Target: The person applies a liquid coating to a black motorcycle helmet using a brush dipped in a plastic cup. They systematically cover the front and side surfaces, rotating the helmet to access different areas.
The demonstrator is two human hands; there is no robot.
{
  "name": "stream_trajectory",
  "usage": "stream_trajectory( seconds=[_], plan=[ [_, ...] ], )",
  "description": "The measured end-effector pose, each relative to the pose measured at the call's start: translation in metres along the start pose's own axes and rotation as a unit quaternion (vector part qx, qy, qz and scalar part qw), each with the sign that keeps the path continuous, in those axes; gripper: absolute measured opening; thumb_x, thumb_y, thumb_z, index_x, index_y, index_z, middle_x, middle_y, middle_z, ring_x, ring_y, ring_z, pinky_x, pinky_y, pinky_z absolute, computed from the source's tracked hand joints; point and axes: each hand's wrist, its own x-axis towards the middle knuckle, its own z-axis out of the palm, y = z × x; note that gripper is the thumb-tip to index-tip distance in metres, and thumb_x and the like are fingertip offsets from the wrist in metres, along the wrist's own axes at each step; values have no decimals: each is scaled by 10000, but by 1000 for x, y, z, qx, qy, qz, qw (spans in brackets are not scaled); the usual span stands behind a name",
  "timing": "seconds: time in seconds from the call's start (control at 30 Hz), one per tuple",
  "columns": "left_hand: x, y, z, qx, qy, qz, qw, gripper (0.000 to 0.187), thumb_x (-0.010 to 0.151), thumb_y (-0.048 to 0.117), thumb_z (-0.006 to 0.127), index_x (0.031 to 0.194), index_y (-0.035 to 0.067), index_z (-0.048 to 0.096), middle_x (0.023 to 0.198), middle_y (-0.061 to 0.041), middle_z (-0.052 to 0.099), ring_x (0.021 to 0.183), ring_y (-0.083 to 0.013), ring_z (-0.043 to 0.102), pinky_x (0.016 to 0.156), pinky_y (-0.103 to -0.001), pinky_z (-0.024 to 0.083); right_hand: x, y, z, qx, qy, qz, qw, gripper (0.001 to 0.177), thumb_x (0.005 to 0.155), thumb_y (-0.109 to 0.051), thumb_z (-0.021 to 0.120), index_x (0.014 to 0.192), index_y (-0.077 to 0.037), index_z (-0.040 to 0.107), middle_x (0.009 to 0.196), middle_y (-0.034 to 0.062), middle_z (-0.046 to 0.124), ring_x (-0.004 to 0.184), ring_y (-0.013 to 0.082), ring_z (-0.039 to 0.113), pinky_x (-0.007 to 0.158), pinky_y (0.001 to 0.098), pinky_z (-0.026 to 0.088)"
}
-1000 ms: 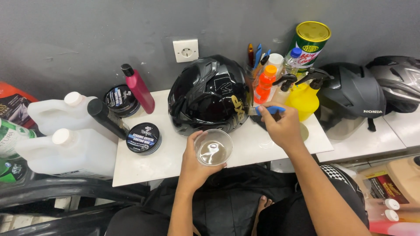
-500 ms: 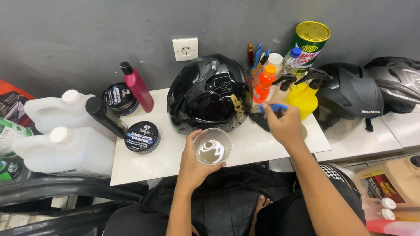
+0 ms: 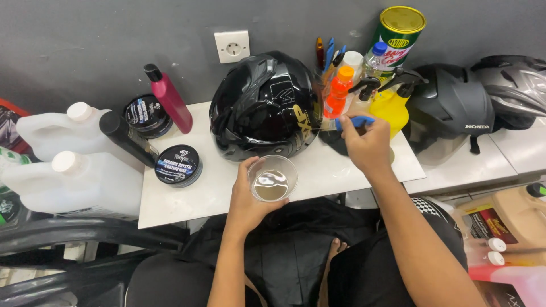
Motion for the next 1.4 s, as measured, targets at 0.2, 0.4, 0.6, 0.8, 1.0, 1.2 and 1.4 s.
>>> stream_trajectory(
  seconds=[0.2,0.4,0.6,0.8,1.0,1.2,1.4],
  plan=[
    [-3,-11,5,-1,-14,16,1000,1068,488,125,976,1398,76,419,1408,-202,581,1381,-438,465,1150,-571,378,-24,-35,24,-41,-43,-149,987,80,953,-47,714,891,-46,764,638,168,666,531,339,646,509,335,481],
    [-11,-9,5,-13,-14,27,999,1069,475,121,974,1391,52,426,1400,-234,581,1377,-459,461,1155,-581,365,-38,-57,24,-9,-55,-188,981,79,950,-71,736,875,-74,759,567,74,636,456,193,563,457,256,448],
    [-10,-15,4,-17,-12,26,999,1079,483,127,976,1403,60,416,1399,-229,581,1385,-445,457,1170,-562,356,-31,-29,16,-59,4,-237,970,54,965,-18,729,913,-23,741,723,169,701,622,374,672,548,360,507],
    [-13,-18,5,-9,-12,29,999,1059,501,111,970,1401,62,414,1408,-226,570,1385,-438,458,1166,-551,362,-57,-43,37,-105,-16,-333,937,54,964,-16,696,915,-20,718,652,106,628,567,286,620,575,329,532],
    [-10,-29,6,-16,-23,23,999,1078,496,151,971,1406,71,397,1422,-210,560,1395,-423,449,1185,-536,352,-71,-80,46,-4,-91,-300,949,57,950,-33,708,922,-46,756,623,94,622,551,284,625,560,331,528],
    [-14,-25,3,-18,-14,32,999,1063,500,123,968,1402,62,408,1415,-210,567,1386,-421,462,1176,-538,360,-45,-44,29,66,-39,-196,978,47,966,-57,744,926,-39,761,635,85,673,577,171,649,571,268,514],
    [-13,-30,2,-22,-16,39,999,1061,507,110,964,1403,57,400,1414,-211,565,1385,-425,460,1175,-527,366,-43,-49,24,-39,31,-290,956,61,999,-12,711,955,-8,753,678,158,650,580,303,643,545,338,491]
  ],
)
